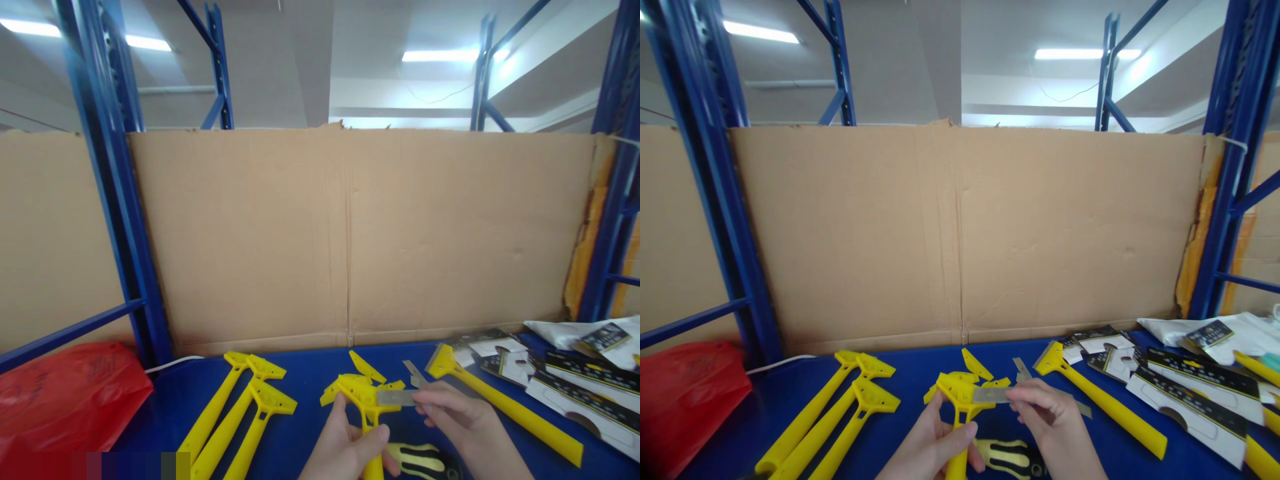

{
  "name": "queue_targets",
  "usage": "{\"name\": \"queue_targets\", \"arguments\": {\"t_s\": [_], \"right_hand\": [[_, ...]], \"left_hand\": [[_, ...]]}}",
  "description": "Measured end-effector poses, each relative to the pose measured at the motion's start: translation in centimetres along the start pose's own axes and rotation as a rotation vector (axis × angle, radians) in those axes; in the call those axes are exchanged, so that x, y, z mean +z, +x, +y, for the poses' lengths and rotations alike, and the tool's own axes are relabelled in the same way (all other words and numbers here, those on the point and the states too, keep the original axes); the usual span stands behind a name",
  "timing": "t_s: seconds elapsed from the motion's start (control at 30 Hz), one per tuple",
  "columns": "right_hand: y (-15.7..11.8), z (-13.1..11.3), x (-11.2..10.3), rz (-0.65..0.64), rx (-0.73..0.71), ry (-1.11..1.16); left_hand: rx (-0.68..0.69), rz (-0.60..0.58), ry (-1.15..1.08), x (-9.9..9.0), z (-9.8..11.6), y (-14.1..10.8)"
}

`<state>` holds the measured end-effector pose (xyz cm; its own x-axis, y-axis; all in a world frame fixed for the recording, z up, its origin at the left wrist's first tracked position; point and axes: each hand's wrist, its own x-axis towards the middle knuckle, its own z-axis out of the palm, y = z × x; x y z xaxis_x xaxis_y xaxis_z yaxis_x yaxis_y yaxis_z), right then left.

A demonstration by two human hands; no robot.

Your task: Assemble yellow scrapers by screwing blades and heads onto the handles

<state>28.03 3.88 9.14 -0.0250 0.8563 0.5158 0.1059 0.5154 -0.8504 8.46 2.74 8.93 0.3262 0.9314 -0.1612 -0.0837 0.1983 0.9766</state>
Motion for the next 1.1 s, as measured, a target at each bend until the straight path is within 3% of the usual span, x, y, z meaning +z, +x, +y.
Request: {"name": "queue_targets", "arguments": {"t_s": [0.17, 0.37, 0.53, 0.73, 0.93, 1.1], "right_hand": [[-0.7, 1.1, -0.4, -0.022, 0.000, -0.083], [-0.9, 0.4, 0.3, -0.043, 0.064, -0.184], [-0.7, -0.5, 0.5, 0.038, 0.136, -0.241], [-0.5, -1.3, 0.3, 0.004, 0.083, -0.319], [-0.7, -0.9, 1.0, -0.124, 0.382, -0.162], [-0.8, -1.0, 1.6, -0.148, 0.521, -0.096]], "left_hand": [[0.016, -0.126, -0.042, 0.5, -0.3, -0.3], [0.009, -0.097, -0.096, 0.7, -0.5, -0.3], [-0.016, -0.092, -0.139, 0.8, -0.8, -0.3], [-0.048, -0.112, -0.190, 1.4, -1.3, -0.5], [-0.007, -0.189, -0.190, 1.5, -2.1, -0.1], [-0.016, -0.210, -0.198, 1.7, -2.4, 0.1]]}}
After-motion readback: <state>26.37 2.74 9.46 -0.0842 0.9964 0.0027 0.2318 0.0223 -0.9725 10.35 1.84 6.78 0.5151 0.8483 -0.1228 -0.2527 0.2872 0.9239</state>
